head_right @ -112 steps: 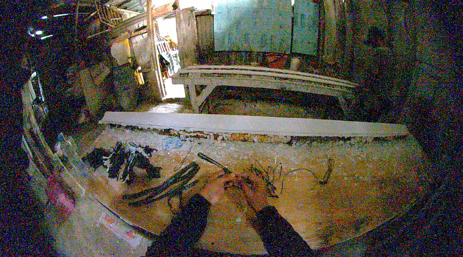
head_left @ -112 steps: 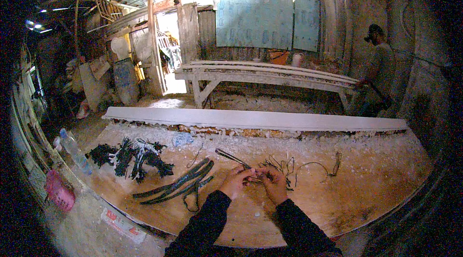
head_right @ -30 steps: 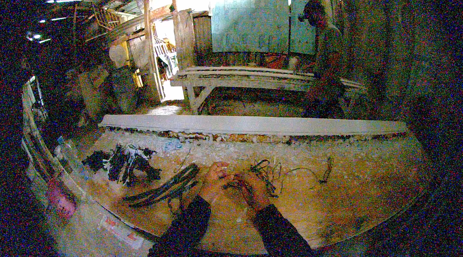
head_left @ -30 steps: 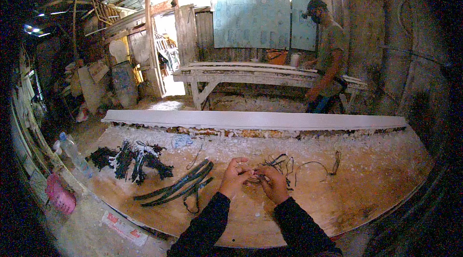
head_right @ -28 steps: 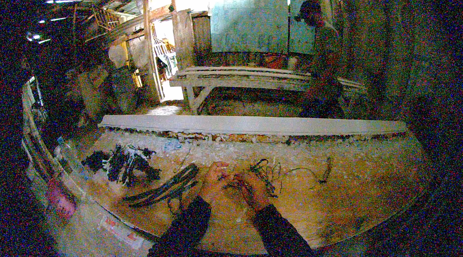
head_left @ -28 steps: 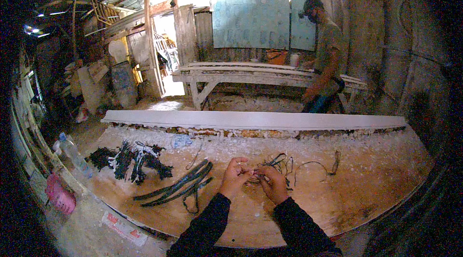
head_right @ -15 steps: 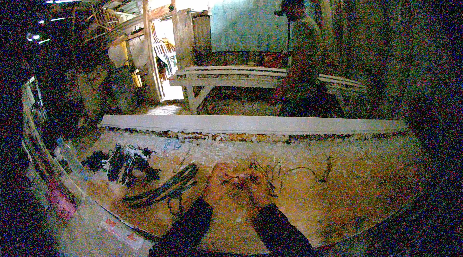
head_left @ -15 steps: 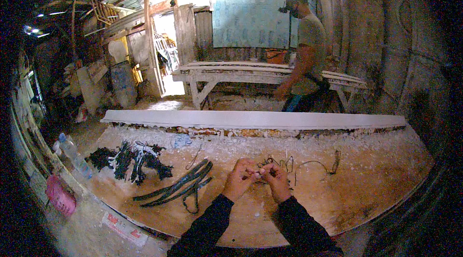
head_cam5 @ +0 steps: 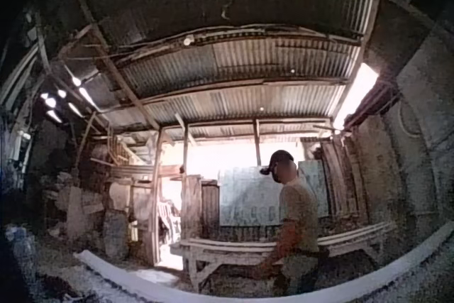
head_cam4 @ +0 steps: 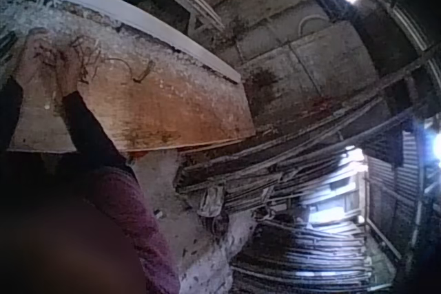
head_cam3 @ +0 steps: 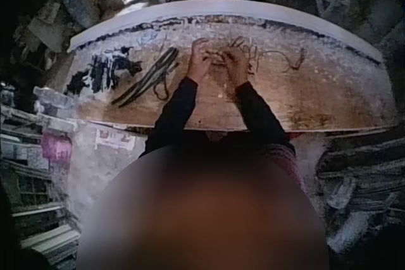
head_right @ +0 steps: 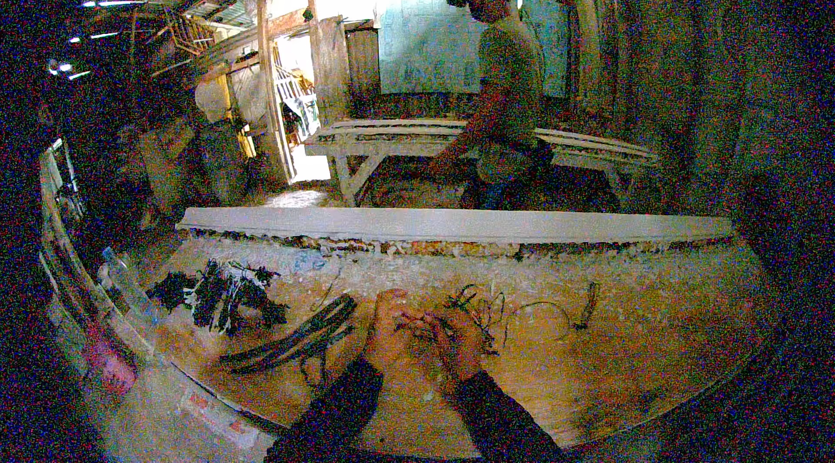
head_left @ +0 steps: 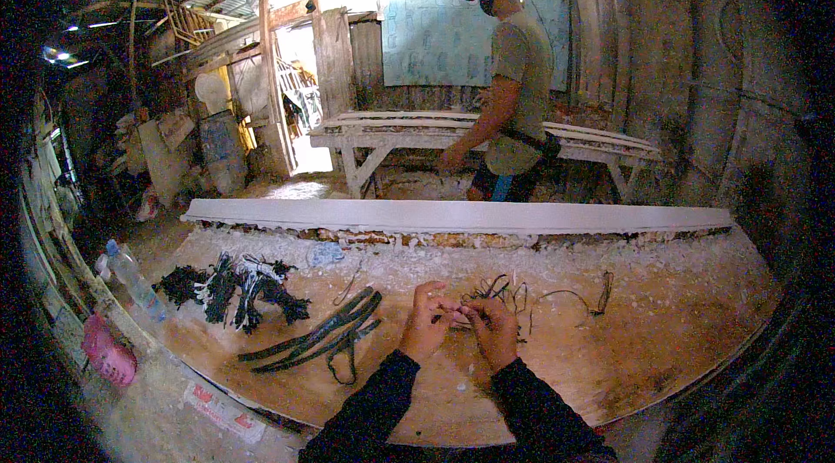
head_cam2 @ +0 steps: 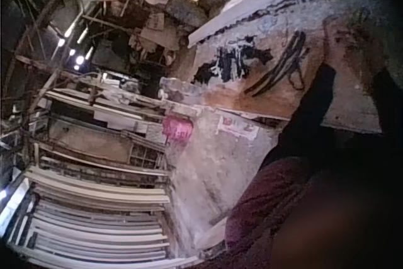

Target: The person repeatedly picks up thin black strips from a wooden workbench and ties them into small bundles by hand. The hands enter from the lower frame and manipulate the strips on the table surface. A second person works in the background at a separate bench.

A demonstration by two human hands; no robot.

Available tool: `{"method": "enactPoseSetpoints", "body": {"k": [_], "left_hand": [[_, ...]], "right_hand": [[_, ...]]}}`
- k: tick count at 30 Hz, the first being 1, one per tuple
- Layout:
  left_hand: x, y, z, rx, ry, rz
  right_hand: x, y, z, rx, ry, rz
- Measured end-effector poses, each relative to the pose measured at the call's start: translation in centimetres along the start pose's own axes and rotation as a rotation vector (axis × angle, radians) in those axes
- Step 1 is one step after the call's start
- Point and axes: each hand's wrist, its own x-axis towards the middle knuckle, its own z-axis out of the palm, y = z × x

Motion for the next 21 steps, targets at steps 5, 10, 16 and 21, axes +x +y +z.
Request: {"method": "enactPoseSetpoints", "body": {"k": [5,10,16,21], "left_hand": [[0.2,-0.2,-0.2,-0.023,0.017,-0.049],[0.0,0.5,-0.1,0.062,0.029,0.018],[0.1,0.4,-0.1,0.226,0.018,0.109],[-0.2,0.1,-0.1,0.314,0.031,0.169]], "right_hand": [[0.4,-1.5,-0.8,-0.174,-0.056,-0.150],[0.7,-1.8,-1.2,-0.164,-0.079,-0.158],[1.0,-1.5,-1.5,-0.207,-0.159,-0.210],[0.8,-1.9,-1.5,-0.220,-0.212,-0.096]]}}
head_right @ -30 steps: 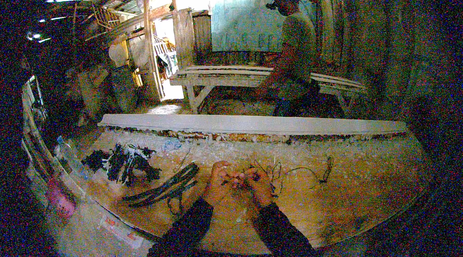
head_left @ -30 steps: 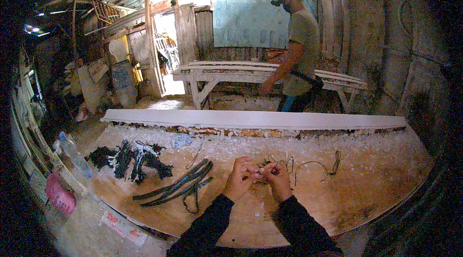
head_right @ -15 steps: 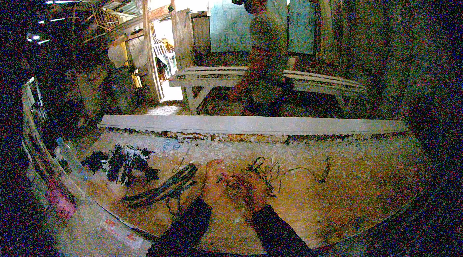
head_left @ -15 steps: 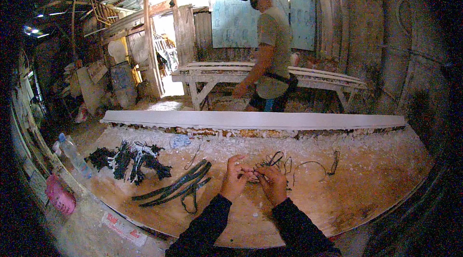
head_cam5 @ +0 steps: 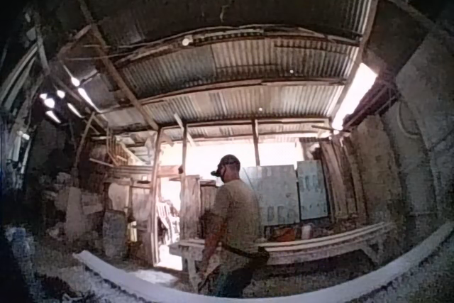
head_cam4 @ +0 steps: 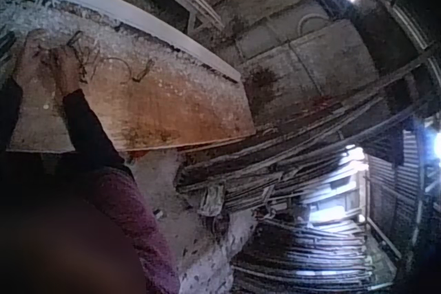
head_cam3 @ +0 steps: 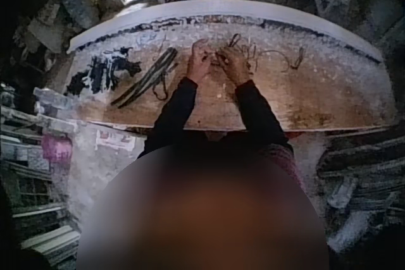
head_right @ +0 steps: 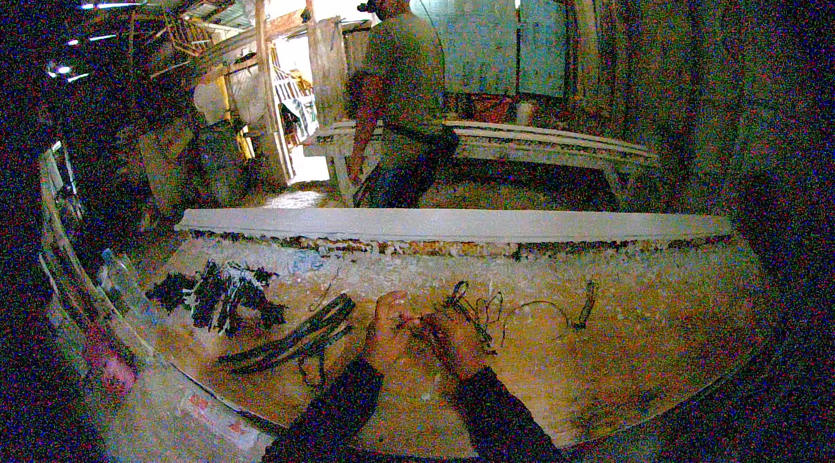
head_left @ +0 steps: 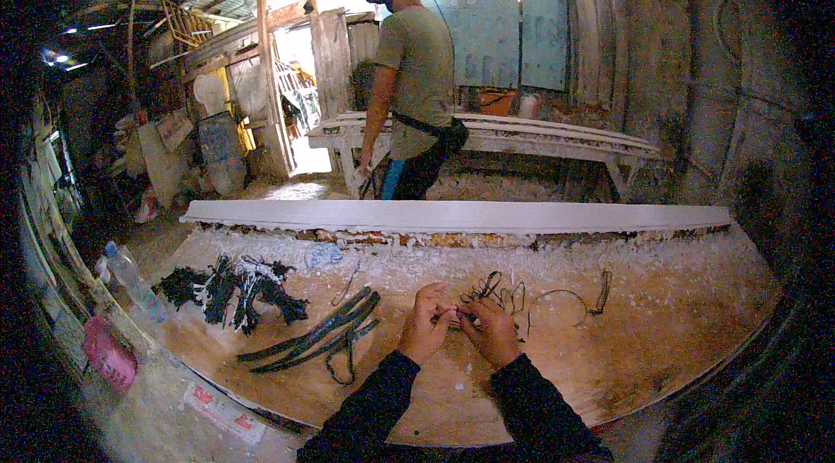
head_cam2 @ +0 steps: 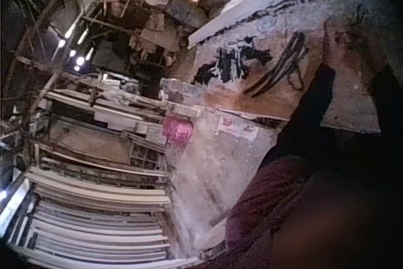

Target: The person repeatedly picks up thin black strips from a wooden workbench and ties them into small bundles by hand. The hands enter from the lower frame and manipulate the strips on the table surface. A second person works in the background at a separate bench.

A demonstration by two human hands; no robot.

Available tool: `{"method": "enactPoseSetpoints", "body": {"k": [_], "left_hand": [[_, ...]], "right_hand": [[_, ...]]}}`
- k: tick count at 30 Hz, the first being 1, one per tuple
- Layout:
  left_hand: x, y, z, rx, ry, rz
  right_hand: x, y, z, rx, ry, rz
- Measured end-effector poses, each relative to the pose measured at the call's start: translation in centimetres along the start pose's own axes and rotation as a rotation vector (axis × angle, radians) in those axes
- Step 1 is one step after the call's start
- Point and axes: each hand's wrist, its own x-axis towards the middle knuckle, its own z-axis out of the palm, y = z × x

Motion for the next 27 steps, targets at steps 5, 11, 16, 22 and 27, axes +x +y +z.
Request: {"method": "enactPoseSetpoints", "body": {"k": [5,11,16,22,27], "left_hand": [[-0.1,-0.3,0.4,-0.168,0.019,-0.073],[-0.4,-0.6,0.3,0.159,-0.031,0.019],[-0.9,-0.7,1.2,-0.106,0.044,-0.143],[-0.8,-1.7,1.3,0.233,0.154,0.229],[-0.5,-0.9,1.4,0.171,0.180,0.275]], "right_hand": [[-0.2,0.2,0.2,-0.038,-0.004,-0.007],[0.0,0.6,0.4,-0.066,0.012,-0.030],[-0.3,-0.1,0.1,0.084,0.015,0.087],[-0.3,0.4,0.5,0.242,-0.010,0.127],[-0.5,2.1,1.3,0.483,-0.038,0.081]]}}
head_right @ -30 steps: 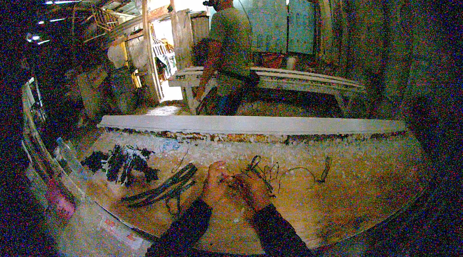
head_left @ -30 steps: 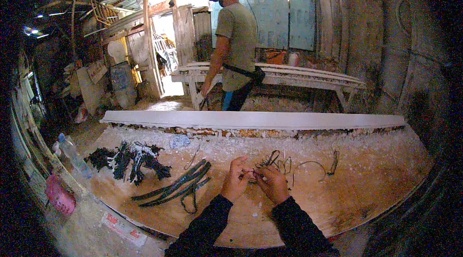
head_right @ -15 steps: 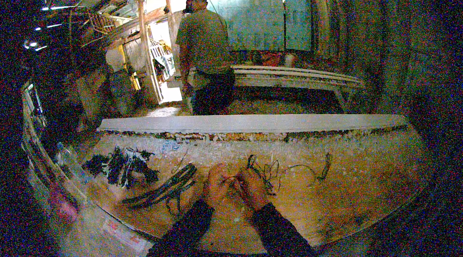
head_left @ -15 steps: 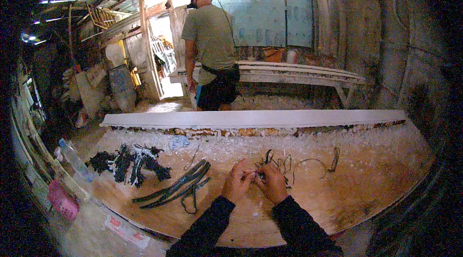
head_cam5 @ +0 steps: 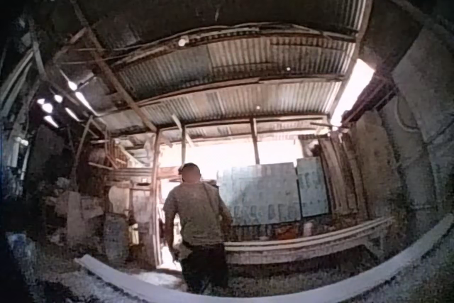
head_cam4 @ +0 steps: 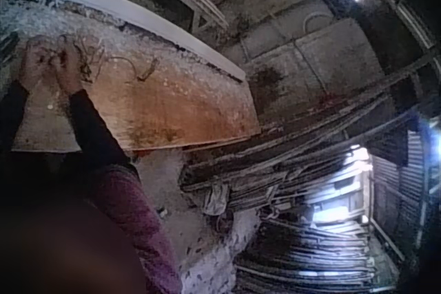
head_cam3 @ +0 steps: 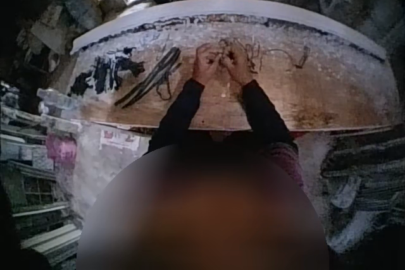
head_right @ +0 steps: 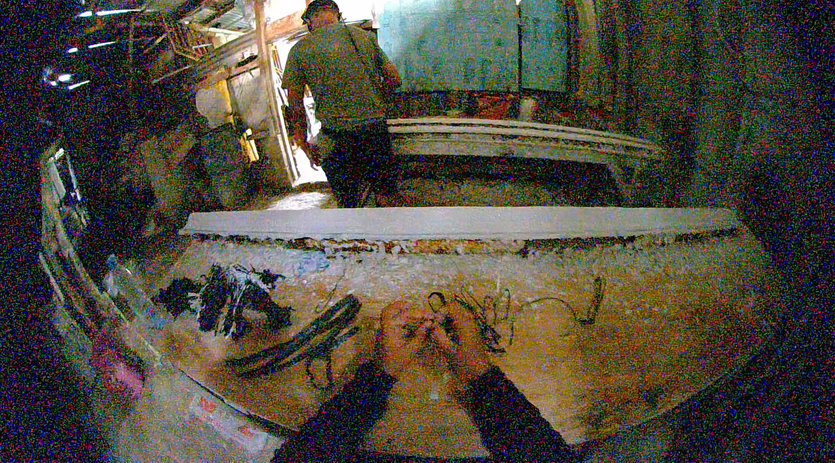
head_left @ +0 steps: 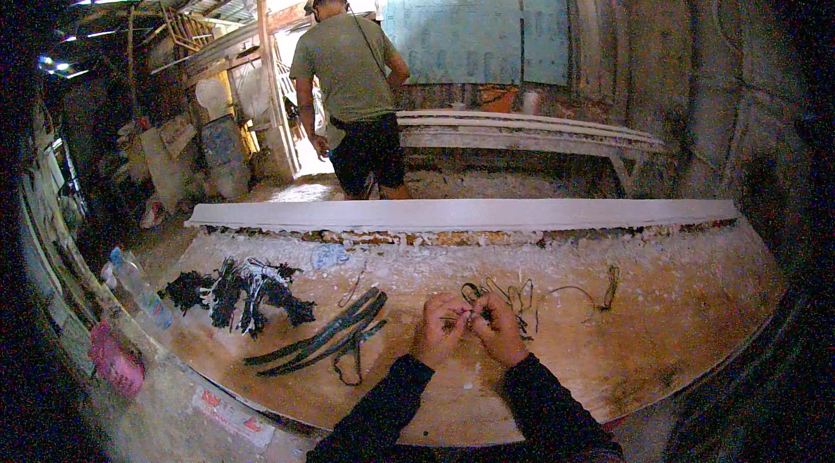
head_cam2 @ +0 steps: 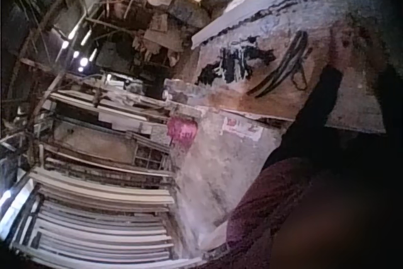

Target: The person repeatedly picks up thin black strips from a wooden workbench and ties them into small bundles by hand. The hands enter from the lower frame and manipulate the strips on the table surface. A second person works in the background at a separate bench.

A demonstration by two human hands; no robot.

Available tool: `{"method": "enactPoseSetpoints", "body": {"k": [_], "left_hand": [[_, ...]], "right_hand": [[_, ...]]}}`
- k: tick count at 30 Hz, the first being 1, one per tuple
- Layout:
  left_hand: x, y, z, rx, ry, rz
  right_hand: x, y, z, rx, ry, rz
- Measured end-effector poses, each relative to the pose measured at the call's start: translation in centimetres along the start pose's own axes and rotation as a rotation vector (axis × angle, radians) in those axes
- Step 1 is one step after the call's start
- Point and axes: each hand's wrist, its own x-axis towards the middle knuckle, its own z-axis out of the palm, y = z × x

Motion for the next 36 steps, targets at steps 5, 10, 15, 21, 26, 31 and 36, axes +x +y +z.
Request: {"method": "enactPoseSetpoints", "body": {"k": [5,10,15,21,26,31,36], "left_hand": [[0.6,0.9,-0.5,-0.264,-0.067,-0.230],[0.8,1.1,-0.8,-0.300,-0.104,-0.330],[1.0,1.7,-1.1,-0.260,-0.075,-0.348],[0.7,1.0,-0.9,-0.270,-0.088,-0.375],[0.4,0.3,-0.8,-0.453,-0.116,-0.684],[0.6,0.1,-1.1,-0.476,-0.163,-0.623],[0.4,-0.8,-1.0,-0.606,-0.171,-0.731]], "right_hand": [[-0.1,0.7,0.0,0.376,-0.032,0.208],[0.2,0.2,-0.1,0.531,-0.090,0.262],[0.4,-0.2,0.1,0.635,-0.051,0.372],[0.5,-0.7,0.1,0.544,0.002,0.306],[0.2,-1.6,0.4,0.513,0.039,0.316],[0.4,-1.1,0.2,0.395,0.033,0.249],[0.2,0.3,0.3,0.299,0.057,0.230]]}}
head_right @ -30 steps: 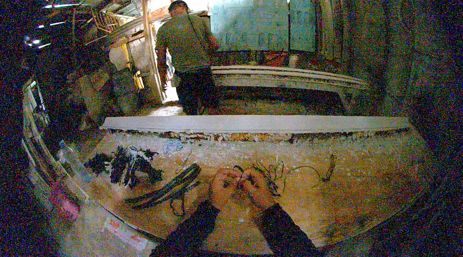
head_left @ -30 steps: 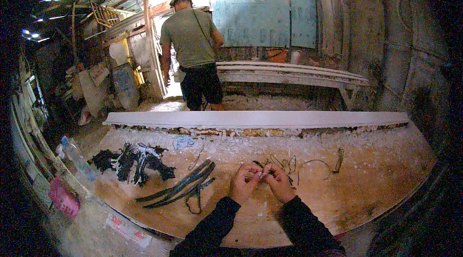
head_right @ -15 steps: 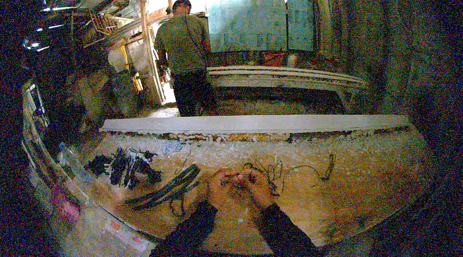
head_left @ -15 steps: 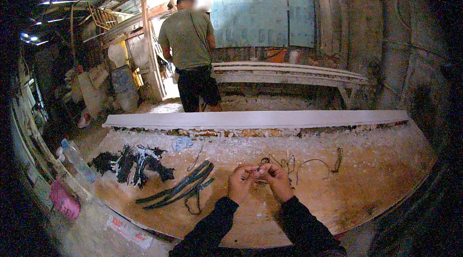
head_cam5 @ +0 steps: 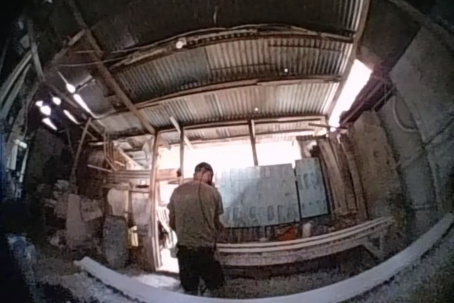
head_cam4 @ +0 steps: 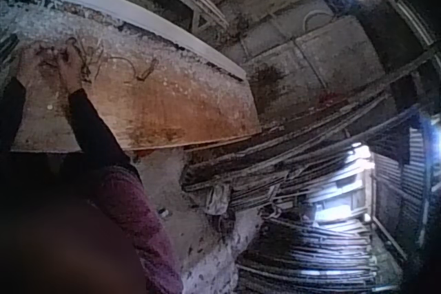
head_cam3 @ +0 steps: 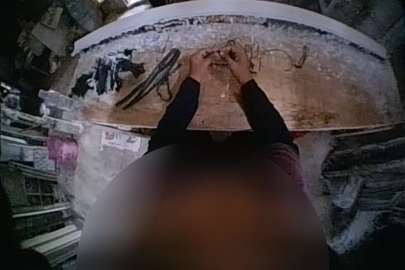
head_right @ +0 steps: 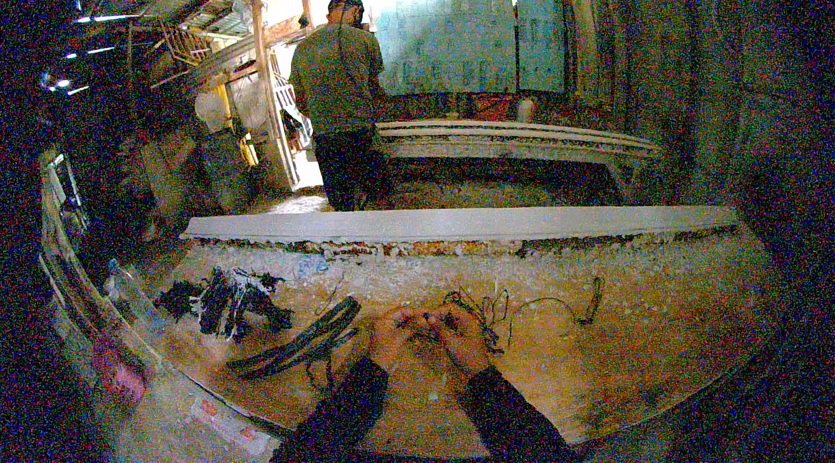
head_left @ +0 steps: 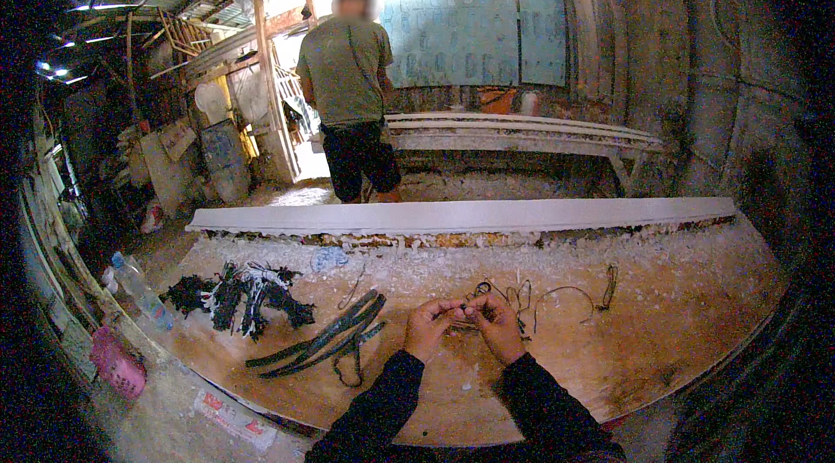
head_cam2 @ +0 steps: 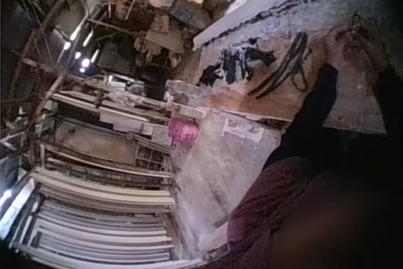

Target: The person repeatedly picks up thin black strips from a wooden workbench and ties them into small bundles by hand. The hands enter from the lower frame and manipulate the strips on the table surface. A second person works in the background at a separate bench.

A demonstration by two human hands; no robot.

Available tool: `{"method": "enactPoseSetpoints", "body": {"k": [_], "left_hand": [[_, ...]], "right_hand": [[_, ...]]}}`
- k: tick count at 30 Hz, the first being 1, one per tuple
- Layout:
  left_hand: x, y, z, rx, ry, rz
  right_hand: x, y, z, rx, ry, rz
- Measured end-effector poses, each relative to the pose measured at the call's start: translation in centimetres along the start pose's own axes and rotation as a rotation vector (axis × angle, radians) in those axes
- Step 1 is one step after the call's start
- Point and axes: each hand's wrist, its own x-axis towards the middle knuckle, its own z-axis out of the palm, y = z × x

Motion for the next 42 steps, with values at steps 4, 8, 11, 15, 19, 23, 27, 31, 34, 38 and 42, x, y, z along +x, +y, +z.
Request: {"method": "enactPoseSetpoints", "body": {"k": [4,8,11,15,19,23,27,31,34,38,42], "left_hand": [[0.4,-0.6,-0.3,0.064,-0.020,0.024],[0.3,-0.8,-0.3,0.090,0.014,0.019],[0.3,-0.8,-0.2,0.080,0.026,0.020],[0.4,-0.7,-0.4,0.129,0.001,0.001],[0.5,-0.7,-0.5,0.088,-0.035,0.016],[0.5,-0.7,-0.3,0.111,-0.022,0.019],[0.4,0.2,-0.2,0.209,-0.032,0.096],[0.1,0.7,-0.3,0.304,-0.034,0.105],[0.3,0.0,-0.5,0.348,-0.049,0.159],[1.0,-1.0,-0.3,0.127,-0.152,0.132],[0.2,0.9,0.0,0.166,-0.199,0.088]], "right_hand": [[0.2,0.6,-0.1,-0.039,0.015,-0.020],[0.2,0.8,-0.2,-0.165,0.019,-0.031],[0.2,0.7,-0.2,-0.084,0.014,0.030],[0.2,0.2,-0.3,-0.080,-0.020,-0.010],[0.1,-0.6,-0.3,0.056,-0.086,0.038],[-0.1,-0.7,0.1,0.269,-0.102,0.051],[0.1,0.1,0.2,0.087,-0.050,0.017],[0.1,0.8,0.2,0.031,0.022,-0.007],[0.1,0.6,0.2,-0.002,0.024,0.034],[0.0,-0.2,0.2,0.100,-0.062,0.113],[-0.1,-0.8,-0.2,0.165,-0.120,0.162]]}}
